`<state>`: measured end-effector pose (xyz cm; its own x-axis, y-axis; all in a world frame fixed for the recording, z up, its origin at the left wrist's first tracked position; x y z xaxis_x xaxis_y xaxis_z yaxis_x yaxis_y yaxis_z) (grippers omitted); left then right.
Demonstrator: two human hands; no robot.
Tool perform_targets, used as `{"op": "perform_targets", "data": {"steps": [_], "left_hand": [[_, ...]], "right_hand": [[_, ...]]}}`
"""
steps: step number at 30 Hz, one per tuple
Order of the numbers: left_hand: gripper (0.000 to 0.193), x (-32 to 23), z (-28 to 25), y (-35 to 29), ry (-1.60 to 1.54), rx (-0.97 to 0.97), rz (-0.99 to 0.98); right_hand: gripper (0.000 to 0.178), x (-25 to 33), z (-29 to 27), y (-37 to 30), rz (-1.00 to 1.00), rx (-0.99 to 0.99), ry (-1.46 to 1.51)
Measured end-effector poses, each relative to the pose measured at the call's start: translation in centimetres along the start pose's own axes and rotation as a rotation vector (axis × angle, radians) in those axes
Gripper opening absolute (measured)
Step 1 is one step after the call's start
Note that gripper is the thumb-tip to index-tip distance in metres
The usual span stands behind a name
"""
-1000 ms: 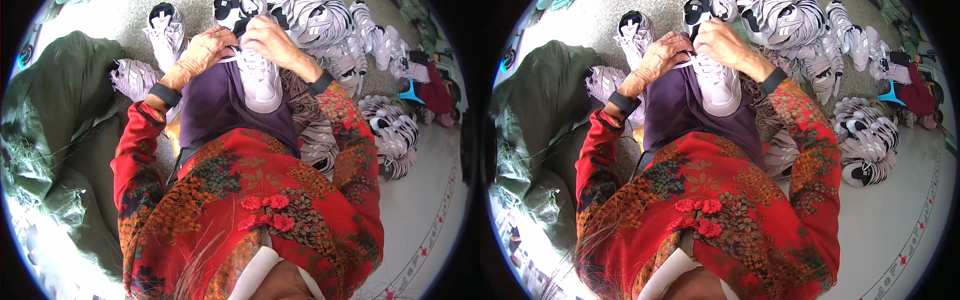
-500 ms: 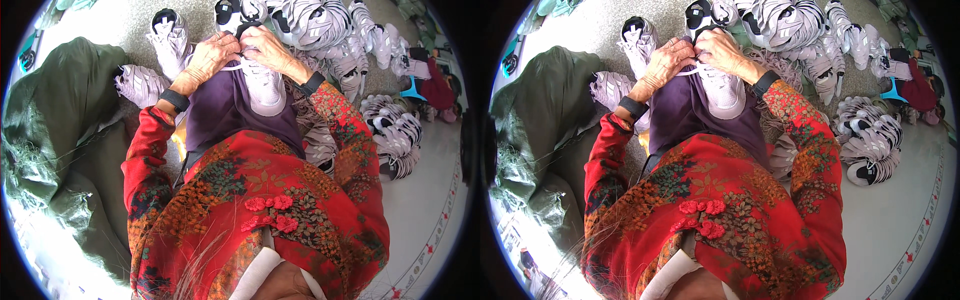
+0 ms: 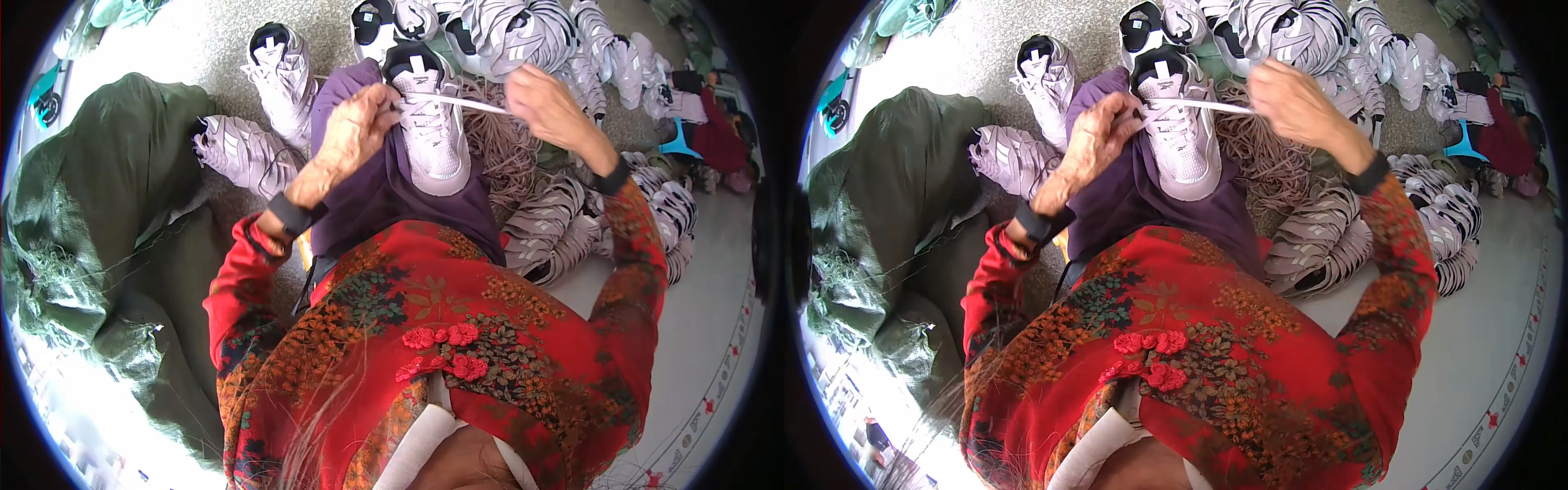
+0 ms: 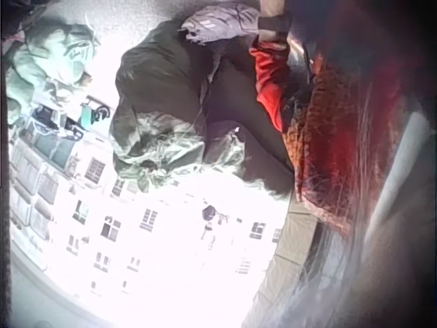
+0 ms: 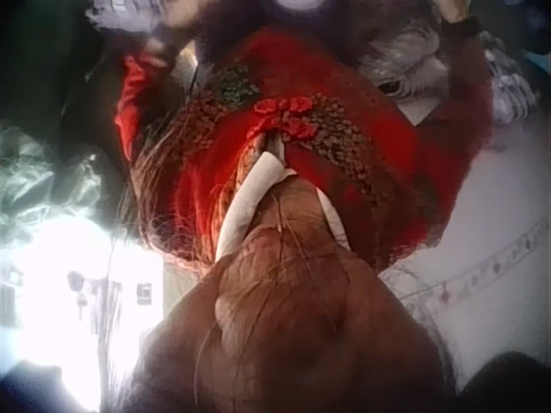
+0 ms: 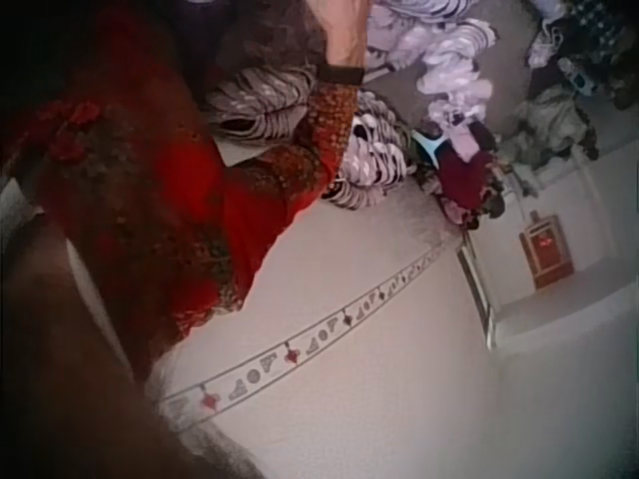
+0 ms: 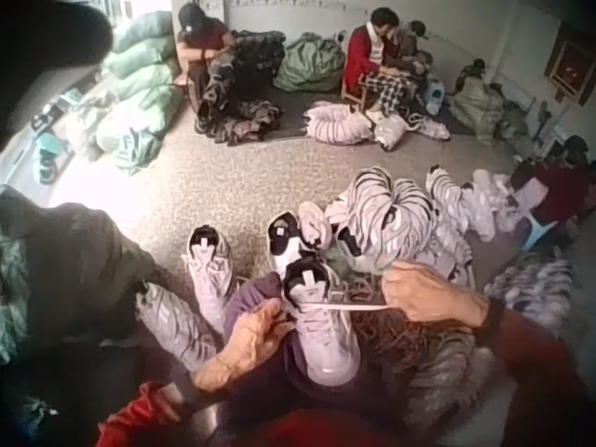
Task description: The person sits on the floor and laces a white sneaker by hand. They thread the laces through the eyelets, pull them tight, and tie a knot to secure the shoe.
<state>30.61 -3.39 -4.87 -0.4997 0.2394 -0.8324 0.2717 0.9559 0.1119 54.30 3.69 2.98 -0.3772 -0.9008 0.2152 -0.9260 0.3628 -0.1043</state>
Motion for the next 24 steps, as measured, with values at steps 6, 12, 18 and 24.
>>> {"op": "perform_targets", "data": {"steps": [6, 12, 18, 24], "left_hand": [[0.031, -2.4, 2.1, -2.5, -0.075, 0.024, -0.025], [0.018, -6.6, 0.2, -1.3, 0.086, 0.132, 0.003], [0.009, -4.9, -2.0, 4.9, 0.470, -0.204, 0.260], [0.018, -0.1, 4.4, 7.6, 0.273, 0.009, 0.124]], "right_hand": [[0.022, -0.4, 1.5, -0.4, 0.190, 0.028, 0.167], [0.028, -0.8, 3.8, 7.6, -0.067, 0.033, 0.273], [0.016, -1.5, 4.4, 8.0, -0.106, -0.039, 0.340], [0.014, -1.9, 5.7, 6.4, -0.084, -0.198, 0.338]]}}
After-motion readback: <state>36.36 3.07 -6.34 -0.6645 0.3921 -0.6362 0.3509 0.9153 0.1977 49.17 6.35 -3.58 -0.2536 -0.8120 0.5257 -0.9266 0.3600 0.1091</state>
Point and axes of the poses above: each hand's wrist, its own y-axis towards the middle knuckle, its own z-axis out of the palm, x = y × z, the point moved 5 cm from there along y, towards the middle knuckle, and after that the axes turned 7 degrees about x, right-handed, at the moved point
